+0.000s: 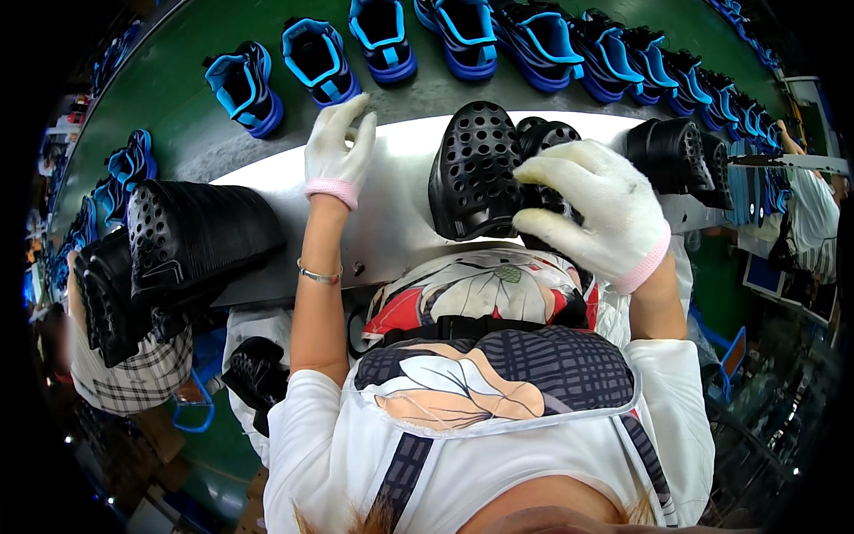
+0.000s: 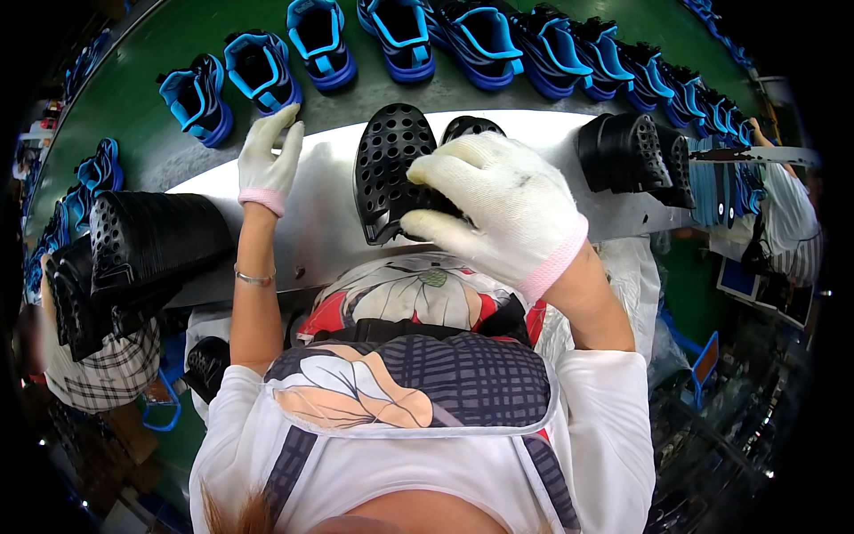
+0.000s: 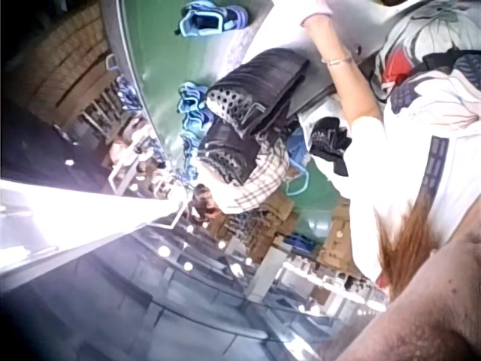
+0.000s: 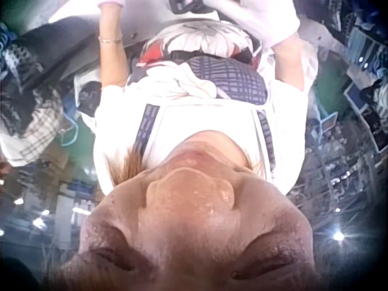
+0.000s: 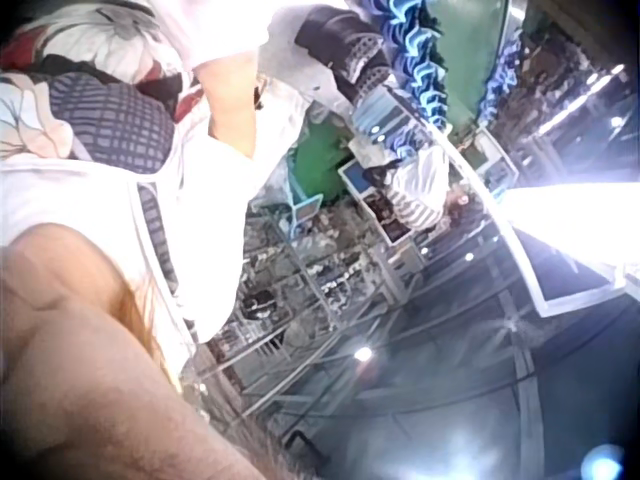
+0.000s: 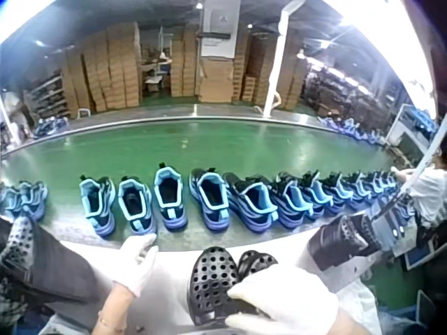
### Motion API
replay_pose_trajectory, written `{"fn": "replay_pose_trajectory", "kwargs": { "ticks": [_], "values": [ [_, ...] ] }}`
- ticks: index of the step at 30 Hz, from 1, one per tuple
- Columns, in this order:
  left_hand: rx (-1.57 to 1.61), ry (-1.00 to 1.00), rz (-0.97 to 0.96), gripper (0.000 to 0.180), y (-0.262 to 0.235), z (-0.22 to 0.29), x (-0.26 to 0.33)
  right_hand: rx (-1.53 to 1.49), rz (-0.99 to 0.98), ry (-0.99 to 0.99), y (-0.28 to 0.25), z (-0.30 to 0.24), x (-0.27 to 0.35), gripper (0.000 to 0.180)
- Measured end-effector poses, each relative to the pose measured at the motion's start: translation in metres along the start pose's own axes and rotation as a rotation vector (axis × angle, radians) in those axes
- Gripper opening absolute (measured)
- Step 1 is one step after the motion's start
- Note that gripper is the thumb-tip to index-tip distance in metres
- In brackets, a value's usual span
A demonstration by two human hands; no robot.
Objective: The person assembles shoes by taking a black rubber sole component and fitting it onto the bottom of a blue and black shoe upper, handling them one at a time.
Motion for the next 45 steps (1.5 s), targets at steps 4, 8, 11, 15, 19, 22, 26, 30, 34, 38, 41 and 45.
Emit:
{"fn": "replay_pose_trajectory", "kwargs": {
  "ticks": [4,8,11,15,19,22,26,30,34,38,41,45],
  "values": [
    [0.021,-0.037,-0.048,0.028,0.003,-0.003,0.005,0.137,-0.007,-0.045,0.012,-0.003,-0.001,0.042],
    [0.058,-0.041,-0.060,0.027,0.007,-0.004,0.006,0.129,0.007,-0.137,0.020,-0.007,-0.002,0.040],
    [0.102,-0.054,-0.073,0.027,0.009,-0.004,0.005,0.149,0.049,-0.218,0.022,-0.010,-0.006,0.032],
    [0.107,-0.022,-0.085,0.025,0.015,-0.006,0.007,0.160,0.013,-0.284,0.023,-0.015,-0.011,0.027],
    [0.111,-0.031,-0.128,0.025,0.015,-0.001,0.005,0.156,-0.045,-0.293,0.022,-0.022,-0.014,0.037],
    [0.222,-0.054,-0.070,0.025,0.009,-0.008,0.015,0.088,-0.069,-0.304,0.013,-0.035,-0.014,0.039],
    [0.768,-0.107,-0.197,0.041,0.005,0.042,0.001,0.046,0.036,-0.260,-0.022,-0.049,-0.010,0.041],
    [1.477,-0.129,-0.400,0.063,0.006,0.084,0.010,0.061,0.043,-0.369,-0.013,-0.083,-0.019,0.042],
    [1.927,-0.375,-0.457,0.061,-0.002,0.102,0.020,0.039,0.059,-0.374,-0.001,-0.089,-0.030,0.043],
    [1.862,-0.313,-0.273,0.047,-0.011,0.096,0.003,0.013,0.055,-0.220,0.008,-0.074,-0.043,0.051],
    [1.832,-0.279,-0.095,0.040,-0.016,0.091,-0.006,0.018,-0.008,-0.097,0.014,-0.059,-0.052,0.059],
    [1.719,-0.227,0.033,0.035,-0.009,0.084,-0.019,0.045,-0.019,0.010,0.024,-0.045,-0.058,0.063]
  ]
}}
Point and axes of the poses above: each hand's wrist, its own x-axis away from the middle knuckle, its own y-axis out of the palm, z = x × y, the point moved 7 cm from there along -x, towards the middle knuckle, and after that the axes turned 8 degrees about y, right-handed, at the moved point
